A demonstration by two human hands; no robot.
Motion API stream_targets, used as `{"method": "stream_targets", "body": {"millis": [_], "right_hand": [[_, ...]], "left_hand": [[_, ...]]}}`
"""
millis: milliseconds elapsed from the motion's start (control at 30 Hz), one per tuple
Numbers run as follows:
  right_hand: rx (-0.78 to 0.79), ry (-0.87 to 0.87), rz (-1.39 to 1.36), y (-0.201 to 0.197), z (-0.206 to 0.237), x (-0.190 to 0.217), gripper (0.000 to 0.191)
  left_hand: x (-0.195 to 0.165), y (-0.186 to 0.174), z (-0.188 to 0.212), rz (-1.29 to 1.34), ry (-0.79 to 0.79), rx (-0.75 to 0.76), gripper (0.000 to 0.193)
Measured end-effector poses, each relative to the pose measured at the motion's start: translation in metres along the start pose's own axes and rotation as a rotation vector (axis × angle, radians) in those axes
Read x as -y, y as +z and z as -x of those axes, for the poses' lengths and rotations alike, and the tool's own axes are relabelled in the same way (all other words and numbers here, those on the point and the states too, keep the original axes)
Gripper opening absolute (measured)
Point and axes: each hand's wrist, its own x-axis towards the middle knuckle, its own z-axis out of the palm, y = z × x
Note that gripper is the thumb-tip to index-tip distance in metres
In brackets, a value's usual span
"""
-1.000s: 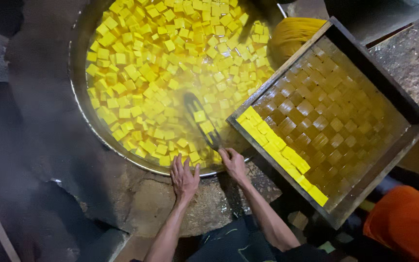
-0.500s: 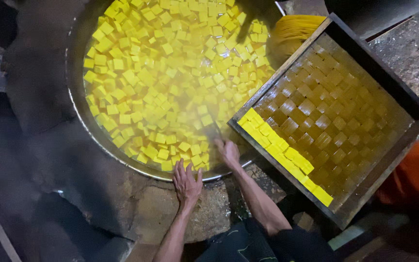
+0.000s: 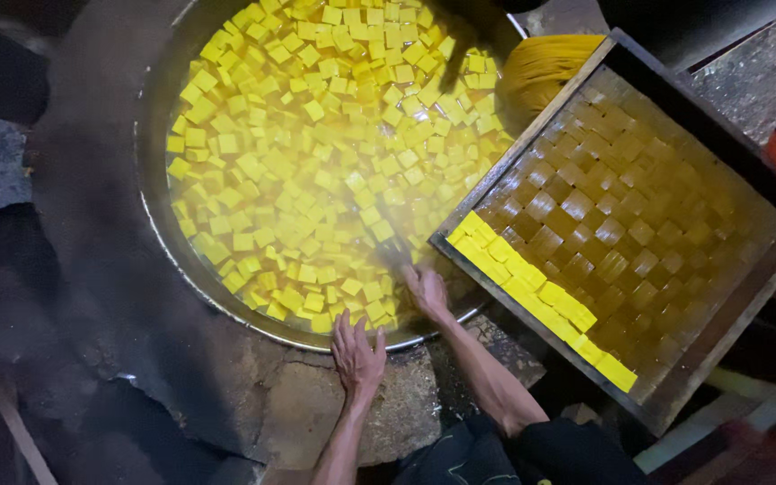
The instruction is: The person stands at a large round pan filled with hot liquid and yellow tofu cubes, using a slotted skimmer to scoop cubes from the liquid and transfer them into a square woven bamboo tray beside the pan. They repeat the scooping motion, building up rows of tofu in the tray, and occasionally steady the tray with their free hand.
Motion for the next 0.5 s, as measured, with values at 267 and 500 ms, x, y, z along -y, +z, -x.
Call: {"method": "stream_targets", "body": {"millis": [267, 500], "right_hand": [[-0.066, -0.088, -0.030, 0.015, -0.032, 0.003, 0.052], [-0.002, -0.147, -0.296, 0.011, -0.012, 0.014, 0.044]], "left_hand": [[-0.002, 0.004, 0.003, -0.030, 0.040, -0.052, 0.048], [-0.005, 0.003, 0.004, -0.047, 0.009, -0.032, 0.046]]}}
